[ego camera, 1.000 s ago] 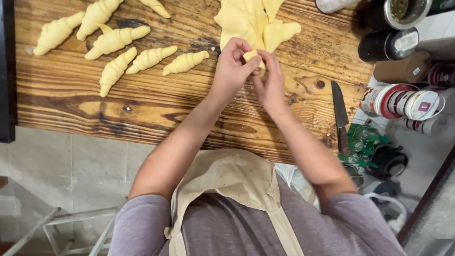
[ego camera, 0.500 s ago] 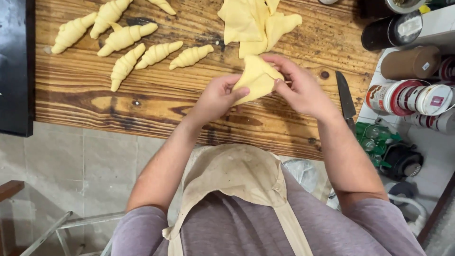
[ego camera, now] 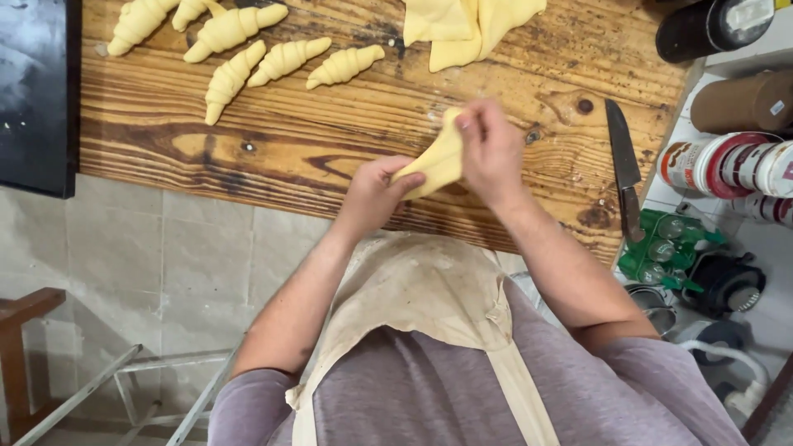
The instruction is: Rolling triangular dough pieces into croissant shapes on a wooden table.
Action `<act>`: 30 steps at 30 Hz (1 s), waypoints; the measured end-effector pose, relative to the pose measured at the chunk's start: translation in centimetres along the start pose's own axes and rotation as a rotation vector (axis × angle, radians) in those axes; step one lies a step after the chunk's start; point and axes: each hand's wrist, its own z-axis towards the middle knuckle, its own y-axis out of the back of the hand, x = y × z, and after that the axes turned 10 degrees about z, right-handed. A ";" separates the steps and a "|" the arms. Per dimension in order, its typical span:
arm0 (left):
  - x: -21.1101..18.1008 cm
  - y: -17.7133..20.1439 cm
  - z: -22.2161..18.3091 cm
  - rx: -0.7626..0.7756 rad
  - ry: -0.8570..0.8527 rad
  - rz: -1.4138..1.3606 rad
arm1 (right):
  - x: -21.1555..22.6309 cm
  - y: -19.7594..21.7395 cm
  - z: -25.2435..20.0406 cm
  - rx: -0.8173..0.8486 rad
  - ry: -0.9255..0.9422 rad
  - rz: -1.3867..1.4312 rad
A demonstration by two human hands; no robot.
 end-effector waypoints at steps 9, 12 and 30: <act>0.1 2.0 -1.4 0.156 0.206 0.021 | 0.2 2.3 0.0 -0.129 -0.043 0.025; 0.9 3.2 -2.0 0.116 0.317 0.212 | -0.3 4.4 0.8 -0.276 0.126 0.012; 0.8 10.9 -0.9 0.451 0.440 0.603 | -3.0 6.1 -5.2 -0.322 -0.108 0.005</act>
